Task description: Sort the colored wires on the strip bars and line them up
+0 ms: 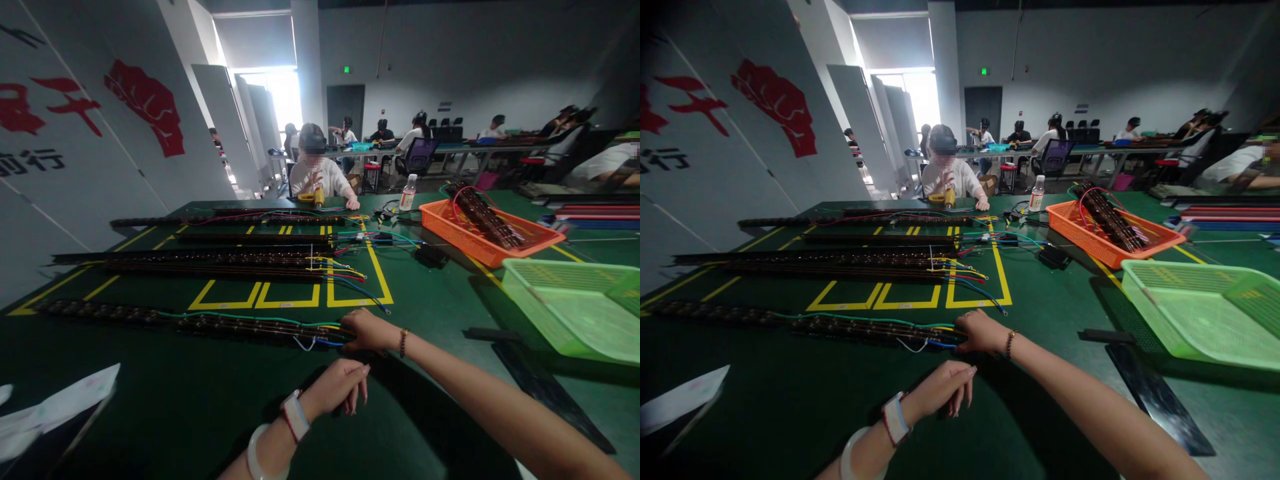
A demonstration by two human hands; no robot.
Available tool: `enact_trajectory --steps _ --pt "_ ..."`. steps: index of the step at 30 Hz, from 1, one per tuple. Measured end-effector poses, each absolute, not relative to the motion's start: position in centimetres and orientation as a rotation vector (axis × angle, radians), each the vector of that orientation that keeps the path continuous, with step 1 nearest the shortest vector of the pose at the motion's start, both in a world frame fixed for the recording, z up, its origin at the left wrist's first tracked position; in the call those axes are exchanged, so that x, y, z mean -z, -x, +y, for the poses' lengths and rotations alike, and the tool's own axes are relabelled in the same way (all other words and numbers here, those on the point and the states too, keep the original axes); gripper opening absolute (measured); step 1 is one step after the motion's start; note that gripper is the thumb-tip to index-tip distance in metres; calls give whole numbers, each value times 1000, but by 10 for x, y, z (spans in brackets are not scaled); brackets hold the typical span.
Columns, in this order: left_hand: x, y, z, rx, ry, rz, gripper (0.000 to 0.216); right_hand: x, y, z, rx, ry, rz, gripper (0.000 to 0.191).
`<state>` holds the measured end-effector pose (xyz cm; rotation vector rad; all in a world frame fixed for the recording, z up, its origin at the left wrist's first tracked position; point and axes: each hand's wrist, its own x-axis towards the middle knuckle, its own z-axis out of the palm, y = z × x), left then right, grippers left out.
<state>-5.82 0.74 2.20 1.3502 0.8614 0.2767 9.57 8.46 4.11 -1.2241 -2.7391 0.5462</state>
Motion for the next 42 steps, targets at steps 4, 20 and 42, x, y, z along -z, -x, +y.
enact_trajectory --steps 4,20,42 --pt "-21 58 8 -286 -1323 857 51 -44 -95 90 -713 1223 -2780 23" --pt "-22 62 14 -549 -786 675 52 -47 -98 111 -914 1311 -2910 35" --pt "-12 40 10 -1092 -244 768 16 -25 -61 27 686 1247 -2874 34"
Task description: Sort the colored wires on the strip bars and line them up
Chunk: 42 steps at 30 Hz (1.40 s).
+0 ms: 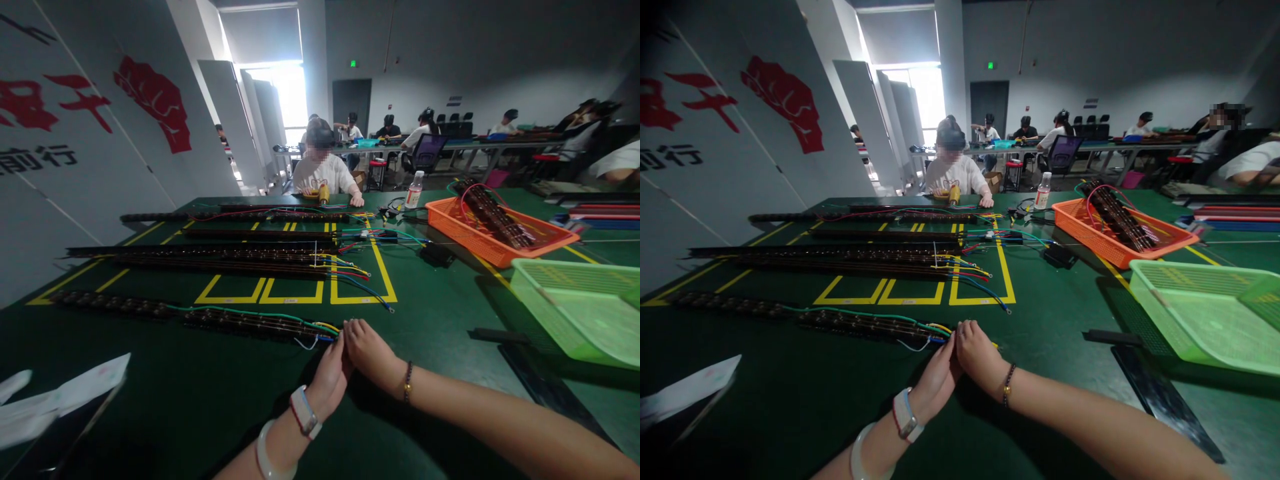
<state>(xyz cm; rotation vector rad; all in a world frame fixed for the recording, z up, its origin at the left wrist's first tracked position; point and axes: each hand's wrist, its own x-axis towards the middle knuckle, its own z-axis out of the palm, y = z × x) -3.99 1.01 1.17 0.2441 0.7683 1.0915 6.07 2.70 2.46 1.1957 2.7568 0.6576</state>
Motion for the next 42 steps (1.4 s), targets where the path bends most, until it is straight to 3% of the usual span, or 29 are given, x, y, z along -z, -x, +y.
enact_trajectory --steps 4,9,11,19,31,42 --pt "-11 40 13 -1108 -209 726 16 -27 -74 25 -504 -1196 2934 46" --pt "-9 43 14 -1066 -245 644 11 -60 -101 22 25 -1468 3060 22" --pt "-9 44 14 -1027 -303 590 17 -70 -111 19 62 -1633 2954 14" --pt "-11 47 15 -998 -320 562 23 -53 -128 -13 162 -1761 2820 18" --pt "-12 50 15 -968 -295 548 24 -14 -113 -38 -101 -2009 2575 6" --pt "-19 50 15 -928 -373 577 30 -57 -141 -3 -419 -1910 2781 18"
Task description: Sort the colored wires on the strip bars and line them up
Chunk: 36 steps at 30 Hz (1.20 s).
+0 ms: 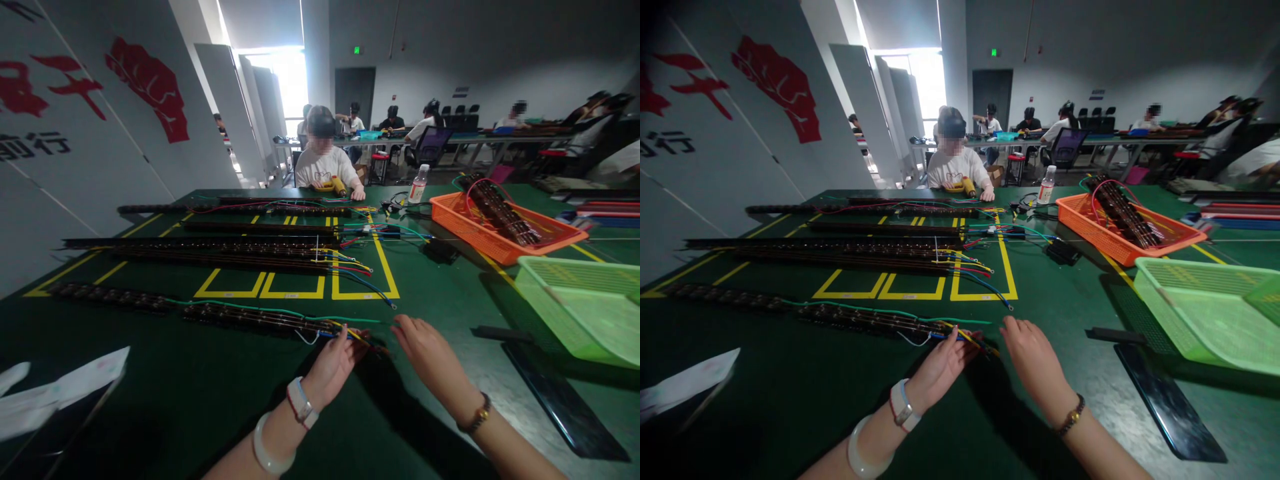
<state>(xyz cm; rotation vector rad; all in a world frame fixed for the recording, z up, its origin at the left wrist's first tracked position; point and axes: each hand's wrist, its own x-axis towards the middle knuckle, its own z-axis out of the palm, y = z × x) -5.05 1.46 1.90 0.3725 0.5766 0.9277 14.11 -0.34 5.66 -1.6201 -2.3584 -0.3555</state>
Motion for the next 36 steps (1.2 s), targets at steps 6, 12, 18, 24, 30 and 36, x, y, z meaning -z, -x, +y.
enact_trajectory --steps 6,12,18,24,30,36 --pt "-18 54 18 -916 -336 656 26 -38 -139 46 243 1853 -2434 14" --pt "-22 57 21 -940 -360 669 29 -25 -126 65 159 1884 -2466 17" --pt "-18 59 22 -931 -354 649 29 -27 -130 63 201 1844 -2452 23" --pt "-15 59 23 -936 -356 638 30 -35 -141 45 345 1576 -2405 29" --pt "-12 59 23 -945 -395 608 30 -35 -135 18 262 950 -2645 41" --pt "-11 60 23 -934 -389 595 30 -25 -126 19 237 1030 -2641 31"
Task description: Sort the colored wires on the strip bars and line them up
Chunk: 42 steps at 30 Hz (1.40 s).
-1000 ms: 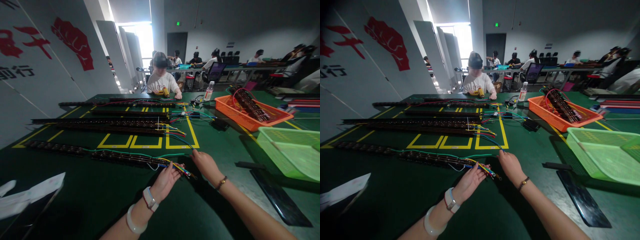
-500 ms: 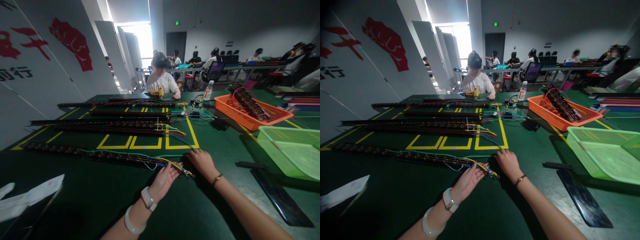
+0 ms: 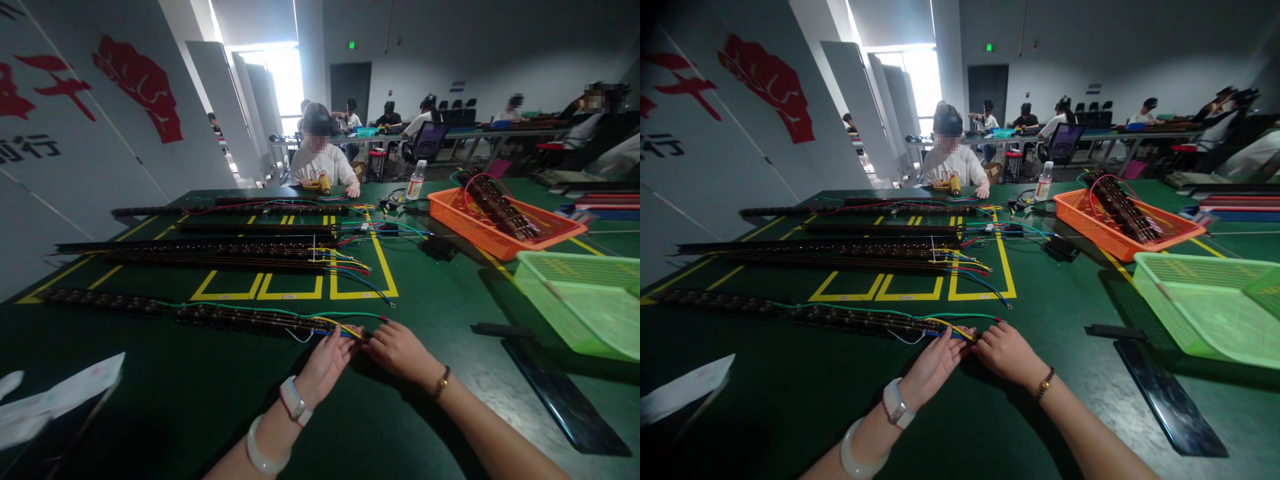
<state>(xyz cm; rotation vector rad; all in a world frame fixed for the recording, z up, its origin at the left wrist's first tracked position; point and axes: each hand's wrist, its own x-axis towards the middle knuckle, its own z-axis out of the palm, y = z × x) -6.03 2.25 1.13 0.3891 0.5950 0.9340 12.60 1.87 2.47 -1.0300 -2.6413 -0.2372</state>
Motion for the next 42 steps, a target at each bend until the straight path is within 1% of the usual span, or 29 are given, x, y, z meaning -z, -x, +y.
enact_trajectory --steps 3,5,8,11,15,19,22,24,25,29,31,33,35,37,38,40,42 --pt "-13 61 22 -932 -384 584 29 -20 -129 23 156 1186 -2565 32" --pt "-15 61 22 -938 -390 624 28 -18 -131 27 29 1347 -2468 33" --pt "-18 61 22 -933 -410 708 27 -16 -134 35 -280 1556 -2281 35" --pt "-20 61 22 -918 -421 740 28 -15 -134 43 -608 1642 -2115 40" --pt "-18 62 23 -907 -417 739 29 -15 -133 47 -1115 1643 -1864 44" --pt "-15 61 24 -910 -399 748 24 -15 -135 48 -1627 1477 -1528 47" --pt "-16 62 24 -879 -403 750 23 -16 -136 50 -1849 1342 -1403 49" --pt "-19 62 23 -862 -401 738 26 -17 -137 53 -1784 1375 -1438 49" --pt "-20 62 23 -856 -400 730 29 -17 -137 54 -1659 1435 -1498 48" --pt "-24 62 22 -851 -416 734 34 -19 -136 54 -827 1649 -1907 43" --pt "-24 62 21 -852 -425 749 36 -20 -134 52 -527 1701 -2088 40" --pt "-24 63 22 -845 -427 755 37 -21 -133 49 -345 1750 -2217 37" --pt "-24 63 22 -839 -419 762 36 -22 -133 46 -251 1782 -2275 38" --pt "-24 63 23 -839 -404 774 35 -24 -135 44 -317 1783 -2244 43" --pt "-24 64 23 -840 -396 778 35 -25 -137 43 -423 1778 -2202 48" --pt "-24 64 23 -841 -381 778 35 -29 -143 41 -785 1730 -2108 55" --pt "-23 64 24 -832 -375 768 35 -32 -151 39 -1231 1615 -2033 58"
